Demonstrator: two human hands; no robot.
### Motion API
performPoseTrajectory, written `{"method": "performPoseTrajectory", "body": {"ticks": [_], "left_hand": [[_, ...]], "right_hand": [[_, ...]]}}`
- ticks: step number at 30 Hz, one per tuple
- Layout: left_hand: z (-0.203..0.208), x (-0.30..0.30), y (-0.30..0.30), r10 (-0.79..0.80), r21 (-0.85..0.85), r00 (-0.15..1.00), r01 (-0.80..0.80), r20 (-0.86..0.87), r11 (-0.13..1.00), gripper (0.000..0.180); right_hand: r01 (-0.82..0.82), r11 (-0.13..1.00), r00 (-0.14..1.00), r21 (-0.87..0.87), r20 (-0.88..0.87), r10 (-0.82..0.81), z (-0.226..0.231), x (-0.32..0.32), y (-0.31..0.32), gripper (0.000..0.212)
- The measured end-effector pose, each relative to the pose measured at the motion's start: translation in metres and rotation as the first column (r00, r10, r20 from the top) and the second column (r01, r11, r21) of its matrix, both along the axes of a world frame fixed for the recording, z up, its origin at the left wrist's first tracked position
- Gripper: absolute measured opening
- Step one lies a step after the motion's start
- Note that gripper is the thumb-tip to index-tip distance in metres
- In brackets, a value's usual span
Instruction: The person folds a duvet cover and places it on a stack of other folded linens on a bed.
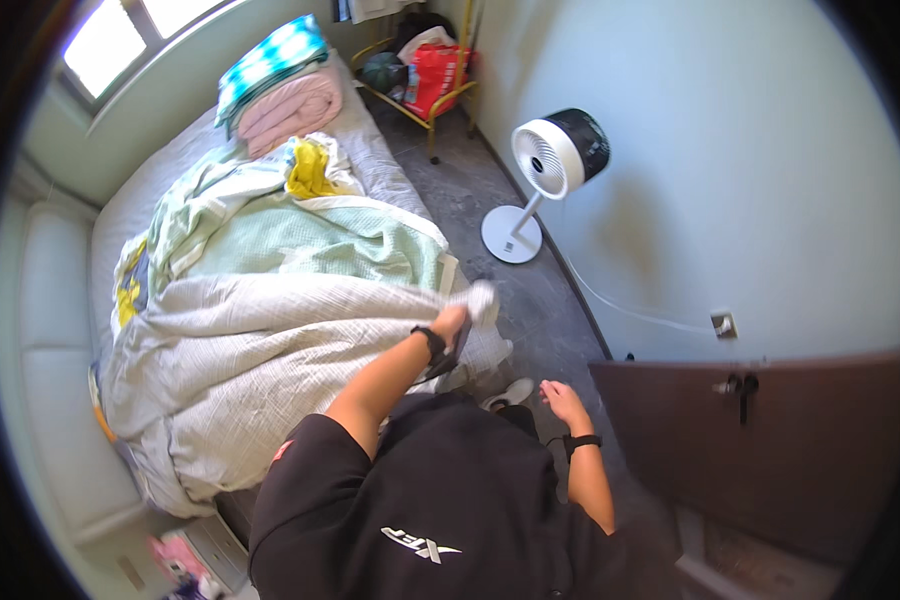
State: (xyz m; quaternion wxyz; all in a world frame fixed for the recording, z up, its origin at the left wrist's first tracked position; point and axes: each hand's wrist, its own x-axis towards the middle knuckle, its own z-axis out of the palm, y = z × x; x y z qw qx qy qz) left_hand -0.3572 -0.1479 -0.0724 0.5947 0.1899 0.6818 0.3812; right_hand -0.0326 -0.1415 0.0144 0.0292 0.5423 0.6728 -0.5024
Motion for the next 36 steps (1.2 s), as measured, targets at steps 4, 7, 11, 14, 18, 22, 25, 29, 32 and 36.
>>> {"method": "performPoseTrajectory", "body": {"ticks": [4, 7, 11, 14, 18, 22, 25, 29, 32, 36], "left_hand": [[-0.098, -0.007, -0.106, 0.018, -0.393, 0.998, -0.04, -0.062, 0.919, 0.033], [-0.093, -0.008, -0.176, -0.079, -0.484, 0.994, 0.03, -0.081, 0.875, 0.031], [-0.009, 0.033, -0.197, -0.329, -0.58, 0.919, 0.151, -0.216, 0.801, 0.022], [0.055, 0.067, -0.143, -0.349, -0.636, 0.824, -0.017, -0.446, 0.772, 0.022], [0.102, 0.091, -0.053, -0.037, -0.3, 0.605, -0.339, -0.795, 0.892, 0.018], [0.164, 0.091, 0.011, 0.202, 0.068, 0.304, -0.4, -0.931, 0.914, 0.014], [0.22, 0.08, 0.03, 0.356, 0.289, 0.108, -0.395, -0.928, 0.872, 0.019], [0.27, 0.061, 0.044, 0.629, 0.497, 0.158, -0.481, -0.761, 0.722, 0.017], [0.282, 0.044, 0.055, 0.794, 0.652, 0.173, -0.484, -0.583, 0.583, 0.013], [0.248, 0.017, 0.075, 0.793, 0.583, 0.258, -0.561, -0.552, 0.588, 0.013]], "right_hand": [[0.381, 0.84, 0.904, -0.387, -0.036, -0.426, -0.015, 0.044, 0.051, 0.036], [0.43, 0.734, 0.903, -0.526, 0.233, -0.362, -0.032, 0.124, 0.093, 0.033], [0.491, 0.726, 0.822, -0.481, 0.533, -0.202, -0.046, 0.216, 0.168, 0.035], [0.501, 0.673, 0.845, -0.544, 0.477, -0.243, -0.072, 0.231, 0.258, 0.023], [0.117, 0.819, 0.877, -0.561, 0.445, 0.179, -0.107, 0.153, 0.369, 0.022], [-0.212, 0.757, 0.958, -0.618, 0.02, 0.286, -0.128, -0.005, 0.405, 0.03], [-0.604, 0.586, 0.784, -0.541, -0.27, 0.56, -0.081, -0.145, 0.347, 0.032], [-0.71, 0.266, 0.655, -0.652, -0.474, 0.589, -0.022, -0.281, 0.249, 0.058], [-0.749, -0.001, 0.563, -0.662, -0.637, 0.527, 0.05, -0.328, 0.198, 0.054], [-0.985, 0.113, -0.02, 0.13, -0.736, 0.676, 0.109, -0.356, 0.178, 0.037]]}}
